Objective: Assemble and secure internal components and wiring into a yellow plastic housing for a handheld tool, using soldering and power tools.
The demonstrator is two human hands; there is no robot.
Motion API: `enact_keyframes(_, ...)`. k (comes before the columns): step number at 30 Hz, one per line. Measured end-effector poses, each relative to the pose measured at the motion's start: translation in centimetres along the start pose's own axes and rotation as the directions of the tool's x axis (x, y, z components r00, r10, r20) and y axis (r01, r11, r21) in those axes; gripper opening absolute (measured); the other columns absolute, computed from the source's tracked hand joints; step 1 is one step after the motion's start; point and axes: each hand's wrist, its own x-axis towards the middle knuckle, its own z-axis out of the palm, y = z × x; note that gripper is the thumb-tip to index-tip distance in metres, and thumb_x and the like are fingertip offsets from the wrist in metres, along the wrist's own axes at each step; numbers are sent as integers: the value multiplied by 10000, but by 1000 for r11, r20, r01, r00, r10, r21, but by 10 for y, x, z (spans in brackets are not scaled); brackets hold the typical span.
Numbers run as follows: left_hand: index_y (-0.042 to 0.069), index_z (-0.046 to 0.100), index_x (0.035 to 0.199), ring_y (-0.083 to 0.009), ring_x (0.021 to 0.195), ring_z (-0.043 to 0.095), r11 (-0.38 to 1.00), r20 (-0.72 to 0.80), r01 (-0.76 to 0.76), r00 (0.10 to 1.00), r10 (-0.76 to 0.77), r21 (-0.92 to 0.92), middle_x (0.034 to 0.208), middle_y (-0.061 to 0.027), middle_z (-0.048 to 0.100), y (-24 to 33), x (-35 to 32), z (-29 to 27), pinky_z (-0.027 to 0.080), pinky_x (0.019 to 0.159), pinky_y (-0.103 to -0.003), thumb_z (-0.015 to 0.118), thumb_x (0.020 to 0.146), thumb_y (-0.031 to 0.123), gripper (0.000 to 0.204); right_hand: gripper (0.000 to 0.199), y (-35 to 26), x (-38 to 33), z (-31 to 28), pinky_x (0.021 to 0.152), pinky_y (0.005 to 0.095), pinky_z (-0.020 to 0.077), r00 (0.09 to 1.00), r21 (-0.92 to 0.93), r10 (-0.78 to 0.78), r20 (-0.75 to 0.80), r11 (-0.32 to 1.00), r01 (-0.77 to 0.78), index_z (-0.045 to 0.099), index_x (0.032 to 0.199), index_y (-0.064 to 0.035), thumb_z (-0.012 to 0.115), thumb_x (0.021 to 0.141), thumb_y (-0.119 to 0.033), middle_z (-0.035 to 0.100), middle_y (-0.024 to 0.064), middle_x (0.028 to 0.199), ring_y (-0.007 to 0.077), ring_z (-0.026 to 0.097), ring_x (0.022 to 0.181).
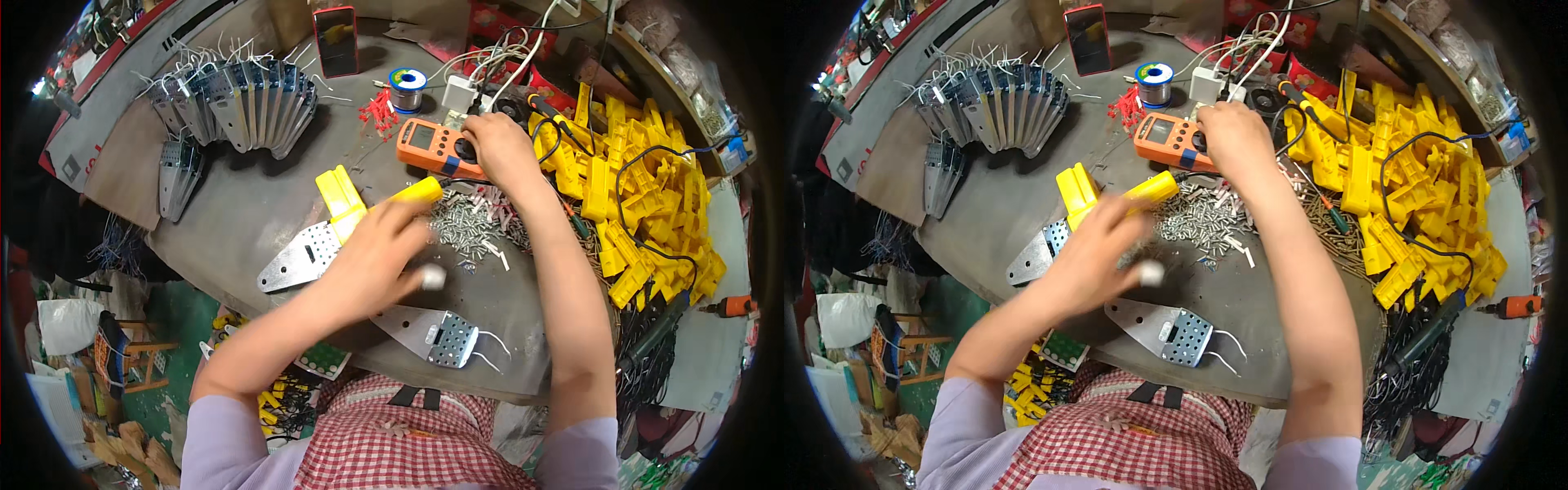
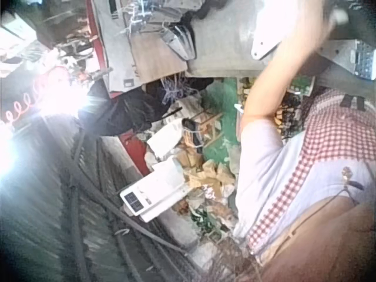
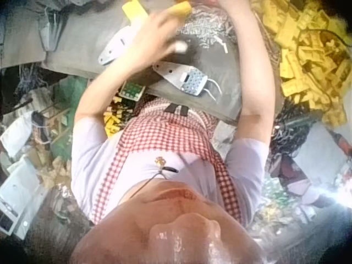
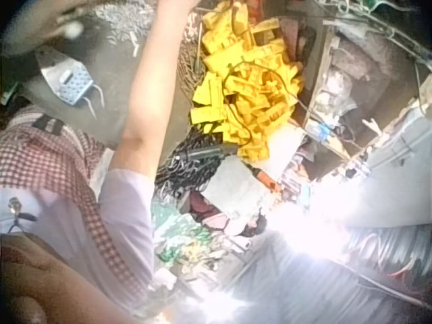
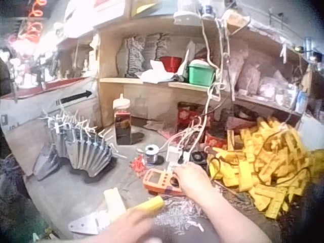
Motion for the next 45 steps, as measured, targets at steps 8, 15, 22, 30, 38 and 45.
enact_keyframes(8,57,373,1339,-315,850,605,882,224,189,925,-307,432,983,-147,533,-15,30,34,503,704,-397,569,825,134,556,123,-5,-4,-4,828,410,433,999,-115,36,-22,993,-38,630,826,-57,529,789,-116,635,108,873,265,597,919)
enact_keyframes(15,52,386,1320,-333,894,593,930,177,237,940,-292,281,1008,-160,533,-23,16,24,501,741,-419,622,803,139,575,153,-62,-82,-55,567,375,448,889,399,-398,-225,795,457,550,631,-60,693,661,-105,495,68,611,255,525,599)
enact_keyframes(22,88,342,1365,-349,922,589,931,197,264,928,-316,252,1009,-158,528,-10,27,11,493,746,-432,623,818,167,620,156,56,-71,-8,708,482,466,973,7,232,17,973,-232,601,750,53,540,755,-91,609,238,787,407,590,775)
enact_keyframes(30,80,372,1337,-338,863,607,926,240,275,911,-337,257,973,-160,542,-9,32,8,496,723,-427,622,825,187,580,162,-14,-16,-97,690,443,482,879,254,-4,-477,957,142,678,852,-40,591,810,-170,655,179,801,356,639,766)
enact_keyframes(38,62,495,1139,-282,807,630,892,-221,325,939,-264,315,883,-145,568,15,-15,-62,513,663,-373,614,738,38,419,424,-54,-40,-79,896,378,419,937,584,-226,-268,735,344,603,1172,-46,673,754,-30,663,113,995,276,598,985)
enact_keyframes(45,-8,533,1178,-75,678,480,413,-262,748,321,-910,-519,800,-14,530,-28,-185,-164,412,616,-240,491,812,62,375,316,149,-58,87,714,451,427,979,-42,179,99,983,-176,585,849,18,407,897,-239,595,233,871,365,575,851)
